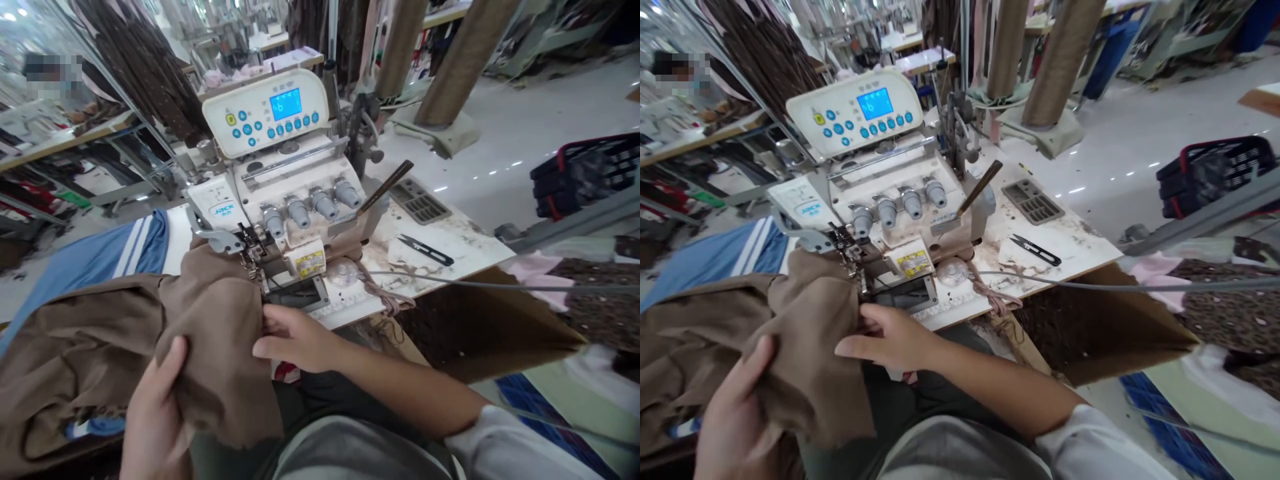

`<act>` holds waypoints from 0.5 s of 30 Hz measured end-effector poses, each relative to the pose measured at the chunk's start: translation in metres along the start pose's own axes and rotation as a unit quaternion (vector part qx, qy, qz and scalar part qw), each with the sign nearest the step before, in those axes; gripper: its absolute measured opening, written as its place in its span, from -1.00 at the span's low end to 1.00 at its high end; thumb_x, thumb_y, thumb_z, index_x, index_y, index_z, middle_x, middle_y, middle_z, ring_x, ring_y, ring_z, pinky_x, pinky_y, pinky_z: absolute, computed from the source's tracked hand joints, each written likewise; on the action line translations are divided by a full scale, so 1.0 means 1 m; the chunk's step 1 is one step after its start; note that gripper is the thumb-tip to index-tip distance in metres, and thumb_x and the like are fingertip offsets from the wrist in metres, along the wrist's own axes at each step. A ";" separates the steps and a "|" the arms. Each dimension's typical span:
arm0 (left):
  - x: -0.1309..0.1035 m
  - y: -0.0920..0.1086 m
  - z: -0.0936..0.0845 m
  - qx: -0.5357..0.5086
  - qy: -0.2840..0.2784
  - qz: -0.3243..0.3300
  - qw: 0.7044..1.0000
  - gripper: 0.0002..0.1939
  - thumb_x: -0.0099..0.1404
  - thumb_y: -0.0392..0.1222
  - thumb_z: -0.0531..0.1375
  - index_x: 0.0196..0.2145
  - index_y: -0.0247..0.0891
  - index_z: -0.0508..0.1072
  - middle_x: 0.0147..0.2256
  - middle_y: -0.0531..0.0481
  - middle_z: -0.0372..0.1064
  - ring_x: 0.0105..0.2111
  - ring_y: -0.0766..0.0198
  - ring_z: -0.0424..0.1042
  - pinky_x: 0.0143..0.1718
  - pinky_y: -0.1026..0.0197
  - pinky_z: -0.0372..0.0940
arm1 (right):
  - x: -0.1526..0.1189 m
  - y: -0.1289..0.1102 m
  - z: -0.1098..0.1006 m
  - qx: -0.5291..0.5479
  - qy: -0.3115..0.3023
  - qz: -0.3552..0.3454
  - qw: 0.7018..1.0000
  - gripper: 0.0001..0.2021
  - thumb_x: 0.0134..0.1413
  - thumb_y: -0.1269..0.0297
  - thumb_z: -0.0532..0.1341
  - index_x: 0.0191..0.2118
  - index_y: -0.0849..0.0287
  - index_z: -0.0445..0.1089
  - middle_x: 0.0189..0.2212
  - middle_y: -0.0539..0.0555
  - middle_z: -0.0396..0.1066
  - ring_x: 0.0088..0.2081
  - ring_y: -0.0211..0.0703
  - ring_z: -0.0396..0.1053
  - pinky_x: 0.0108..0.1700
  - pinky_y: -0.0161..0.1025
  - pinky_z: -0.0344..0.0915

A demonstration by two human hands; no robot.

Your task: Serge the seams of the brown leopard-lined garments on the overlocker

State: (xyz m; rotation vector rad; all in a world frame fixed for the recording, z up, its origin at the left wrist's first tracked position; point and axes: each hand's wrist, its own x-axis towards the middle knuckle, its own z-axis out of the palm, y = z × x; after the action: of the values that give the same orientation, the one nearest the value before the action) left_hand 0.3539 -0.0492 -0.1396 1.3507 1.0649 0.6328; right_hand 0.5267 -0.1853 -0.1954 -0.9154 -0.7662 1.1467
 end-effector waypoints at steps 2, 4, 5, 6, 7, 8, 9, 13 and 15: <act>0.008 -0.004 0.000 0.013 0.031 0.053 0.998 -0.39 0.14 0.15 0.50 0.09 -0.15 0.61 -0.07 -0.11 0.66 -0.11 0.01 0.65 -0.01 0.09 0.56 | 0.010 0.000 0.007 -0.007 0.035 -0.024 0.999 -0.53 0.18 -0.19 0.40 -0.30 0.16 0.39 -0.40 -0.07 0.41 -0.33 -0.21 0.39 -0.27 -0.32 0.30; 0.015 -0.008 0.001 0.041 0.079 0.135 0.987 -0.37 0.12 0.08 0.54 0.11 -0.15 0.60 -0.04 -0.07 0.64 -0.06 0.10 0.61 0.09 0.14 0.49 | 0.012 -0.002 0.011 -0.055 0.089 -0.056 0.993 -0.49 0.29 -0.17 0.32 -0.44 0.15 0.28 -0.53 -0.12 0.25 -0.43 -0.27 0.27 -0.38 -0.36 0.18; 0.018 -0.008 0.001 0.061 0.108 0.178 0.976 -0.38 0.14 0.08 0.52 0.12 -0.15 0.60 -0.05 -0.07 0.63 -0.06 0.11 0.60 0.12 0.11 0.48 | 0.010 -0.002 0.011 -0.074 0.099 -0.062 0.990 -0.49 0.33 -0.14 0.29 -0.47 0.14 0.26 -0.56 -0.12 0.22 -0.46 -0.29 0.25 -0.41 -0.36 0.15; 0.019 -0.007 0.002 0.086 0.131 0.215 0.964 -0.40 0.19 0.08 0.50 0.14 -0.15 0.60 -0.03 -0.08 0.63 -0.05 0.09 0.59 0.14 0.05 0.47 | 0.008 -0.003 0.010 -0.084 0.098 -0.057 0.990 -0.51 0.35 -0.10 0.28 -0.48 0.14 0.26 -0.58 -0.12 0.23 -0.48 -0.29 0.26 -0.42 -0.36 0.15; 0.019 -0.006 0.003 0.123 0.147 0.253 0.948 -0.42 0.24 0.07 0.46 0.17 -0.13 0.58 0.01 -0.10 0.61 -0.01 0.06 0.58 0.18 -0.02 0.45 | 0.004 -0.003 0.008 -0.088 0.090 -0.047 0.991 -0.54 0.36 -0.07 0.28 -0.47 0.15 0.30 -0.59 -0.11 0.28 -0.50 -0.28 0.29 -0.43 -0.36 0.17; 0.017 -0.004 0.005 0.174 0.153 0.296 0.927 -0.46 0.30 0.04 0.43 0.19 -0.12 0.56 0.07 -0.12 0.58 0.05 0.01 0.56 0.23 -0.09 0.41 | 0.001 -0.002 0.005 -0.090 0.086 -0.038 0.991 -0.57 0.36 -0.04 0.28 -0.44 0.15 0.34 -0.58 -0.10 0.35 -0.50 -0.27 0.33 -0.43 -0.35 0.20; 0.014 -0.003 0.007 0.230 0.151 0.345 0.897 -0.50 0.35 0.00 0.39 0.20 -0.12 0.55 0.13 -0.15 0.55 0.12 -0.02 0.52 0.28 -0.14 0.34 | -0.001 -0.001 0.003 -0.100 0.092 -0.036 0.990 -0.60 0.36 -0.01 0.27 -0.42 0.16 0.37 -0.57 -0.08 0.39 -0.51 -0.26 0.35 -0.42 -0.35 0.22; 0.011 -0.004 0.011 0.306 0.107 0.446 0.835 -0.49 0.37 -0.11 0.37 0.24 -0.17 0.49 0.25 -0.22 0.41 0.31 -0.07 0.34 0.41 -0.18 0.15 | -0.003 0.004 -0.003 -0.186 0.147 -0.064 0.969 -0.66 0.32 0.01 0.33 -0.36 0.16 0.45 -0.51 -0.09 0.41 -0.45 -0.28 0.33 -0.39 -0.36 0.19; 0.020 -0.010 0.010 0.215 0.086 0.384 0.894 -0.31 0.31 -0.10 0.43 0.34 -0.12 0.37 0.32 -0.22 0.32 0.23 0.01 0.41 0.27 -0.07 0.31 | 0.001 0.003 -0.002 -0.188 0.138 -0.065 0.970 -0.68 0.25 -0.01 0.40 -0.30 0.16 0.46 -0.44 -0.08 0.45 -0.39 -0.26 0.37 -0.37 -0.37 0.22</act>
State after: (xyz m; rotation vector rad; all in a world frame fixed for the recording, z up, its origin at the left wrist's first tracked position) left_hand 0.3689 -0.0378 -0.1547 2.1712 0.8034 1.1577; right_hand 0.5276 -0.1845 -0.1994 -1.2913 -0.8128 0.7483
